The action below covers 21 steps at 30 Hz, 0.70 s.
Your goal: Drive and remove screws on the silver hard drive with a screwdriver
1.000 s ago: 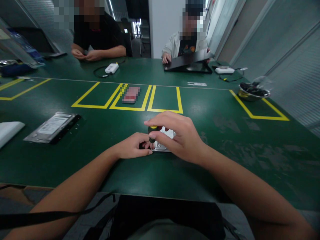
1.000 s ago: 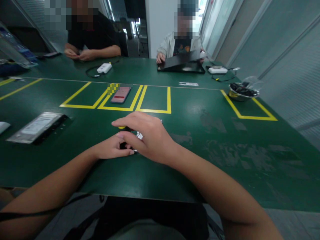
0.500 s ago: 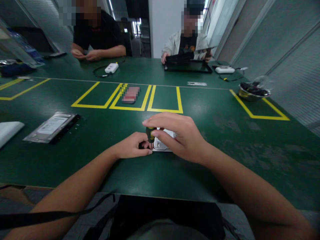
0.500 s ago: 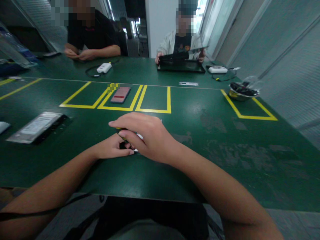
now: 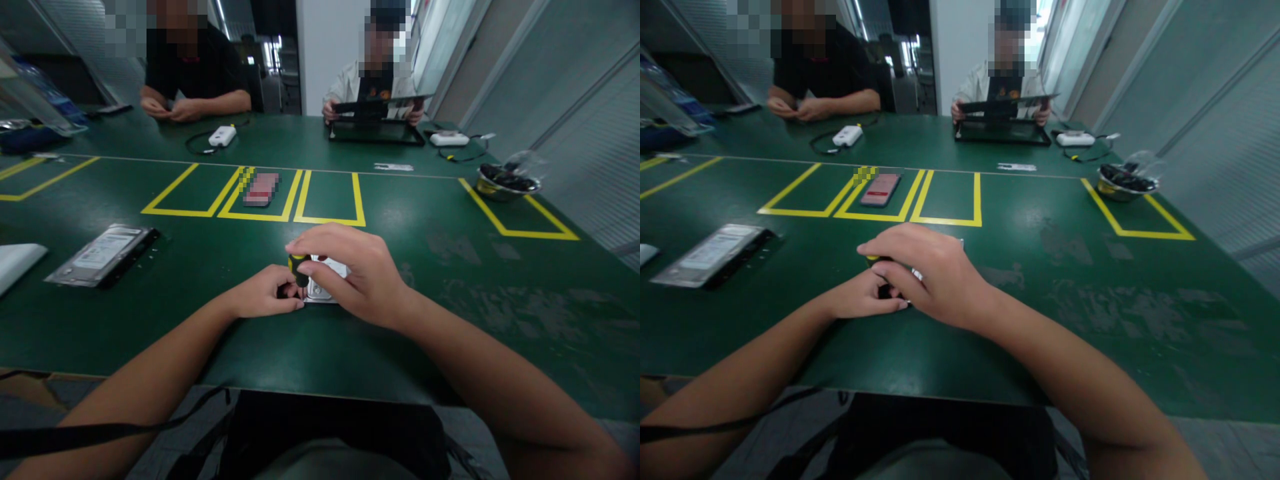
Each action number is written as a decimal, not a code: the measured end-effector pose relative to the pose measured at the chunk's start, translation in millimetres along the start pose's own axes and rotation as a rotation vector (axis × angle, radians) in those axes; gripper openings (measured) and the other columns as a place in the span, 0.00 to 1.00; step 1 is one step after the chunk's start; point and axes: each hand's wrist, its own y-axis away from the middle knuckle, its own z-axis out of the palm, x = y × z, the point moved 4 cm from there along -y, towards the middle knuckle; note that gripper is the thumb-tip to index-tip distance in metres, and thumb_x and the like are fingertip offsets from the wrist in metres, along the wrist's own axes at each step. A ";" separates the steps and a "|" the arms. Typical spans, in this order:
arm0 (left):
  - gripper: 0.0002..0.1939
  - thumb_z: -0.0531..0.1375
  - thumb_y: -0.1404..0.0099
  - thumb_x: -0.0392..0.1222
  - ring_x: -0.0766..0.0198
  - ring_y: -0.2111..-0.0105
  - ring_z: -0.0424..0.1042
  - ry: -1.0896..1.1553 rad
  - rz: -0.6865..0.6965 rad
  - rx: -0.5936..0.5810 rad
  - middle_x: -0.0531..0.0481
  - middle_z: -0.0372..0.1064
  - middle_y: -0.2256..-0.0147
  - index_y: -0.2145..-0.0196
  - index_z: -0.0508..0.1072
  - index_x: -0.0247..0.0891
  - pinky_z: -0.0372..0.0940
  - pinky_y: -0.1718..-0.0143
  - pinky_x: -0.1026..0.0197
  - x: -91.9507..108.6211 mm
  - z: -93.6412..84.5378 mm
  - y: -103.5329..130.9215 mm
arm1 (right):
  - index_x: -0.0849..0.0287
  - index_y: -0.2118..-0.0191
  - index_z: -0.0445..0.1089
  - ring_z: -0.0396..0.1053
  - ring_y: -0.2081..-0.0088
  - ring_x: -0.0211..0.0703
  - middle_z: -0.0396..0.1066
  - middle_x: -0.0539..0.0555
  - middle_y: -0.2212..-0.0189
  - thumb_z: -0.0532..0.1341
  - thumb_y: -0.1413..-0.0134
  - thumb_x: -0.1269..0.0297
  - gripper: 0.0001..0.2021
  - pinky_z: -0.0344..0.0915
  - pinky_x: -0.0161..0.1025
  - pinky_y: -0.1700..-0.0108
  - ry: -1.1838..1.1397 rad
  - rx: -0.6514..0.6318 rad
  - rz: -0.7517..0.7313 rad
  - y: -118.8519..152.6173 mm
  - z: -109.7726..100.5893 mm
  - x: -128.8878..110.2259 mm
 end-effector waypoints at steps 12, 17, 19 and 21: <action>0.12 0.61 0.38 0.47 0.68 0.75 0.63 -0.009 0.038 -0.002 0.55 0.63 0.75 0.69 0.70 0.35 0.59 0.72 0.65 2.0 0.0 -1.2 | 0.65 0.52 0.72 0.72 0.47 0.39 0.77 0.59 0.52 0.56 0.36 0.74 0.11 0.69 0.41 0.44 -0.018 -0.002 -0.048 -0.9 -0.5 -3.9; 0.13 0.62 0.39 0.48 0.67 0.74 0.64 -0.031 0.007 0.004 0.55 0.64 0.75 0.71 0.69 0.35 0.60 0.71 0.64 2.0 -1.2 -1.5 | 0.63 0.58 0.74 0.73 0.57 0.39 0.76 0.57 0.61 0.62 0.39 0.66 0.07 0.71 0.39 0.53 0.009 0.056 -0.012 -0.5 -1.3 -0.9; 0.12 0.62 0.39 0.48 0.66 0.72 0.65 -0.031 0.006 0.013 0.54 0.65 0.74 0.70 0.69 0.36 0.61 0.69 0.64 3.4 -2.9 -1.7 | 0.63 0.59 0.75 0.71 0.61 0.39 0.73 0.56 0.64 0.64 0.41 0.63 0.09 0.71 0.39 0.58 0.028 0.077 0.007 -0.2 -1.9 -1.0; 0.11 0.62 0.39 0.48 0.64 0.70 0.66 -0.008 0.005 0.006 0.54 0.66 0.73 0.68 0.70 0.36 0.63 0.68 0.63 4.0 -3.4 -1.8 | 0.63 0.59 0.75 0.71 0.60 0.39 0.73 0.57 0.64 0.64 0.41 0.63 0.09 0.71 0.39 0.58 0.017 0.075 0.011 -0.1 -2.4 -2.4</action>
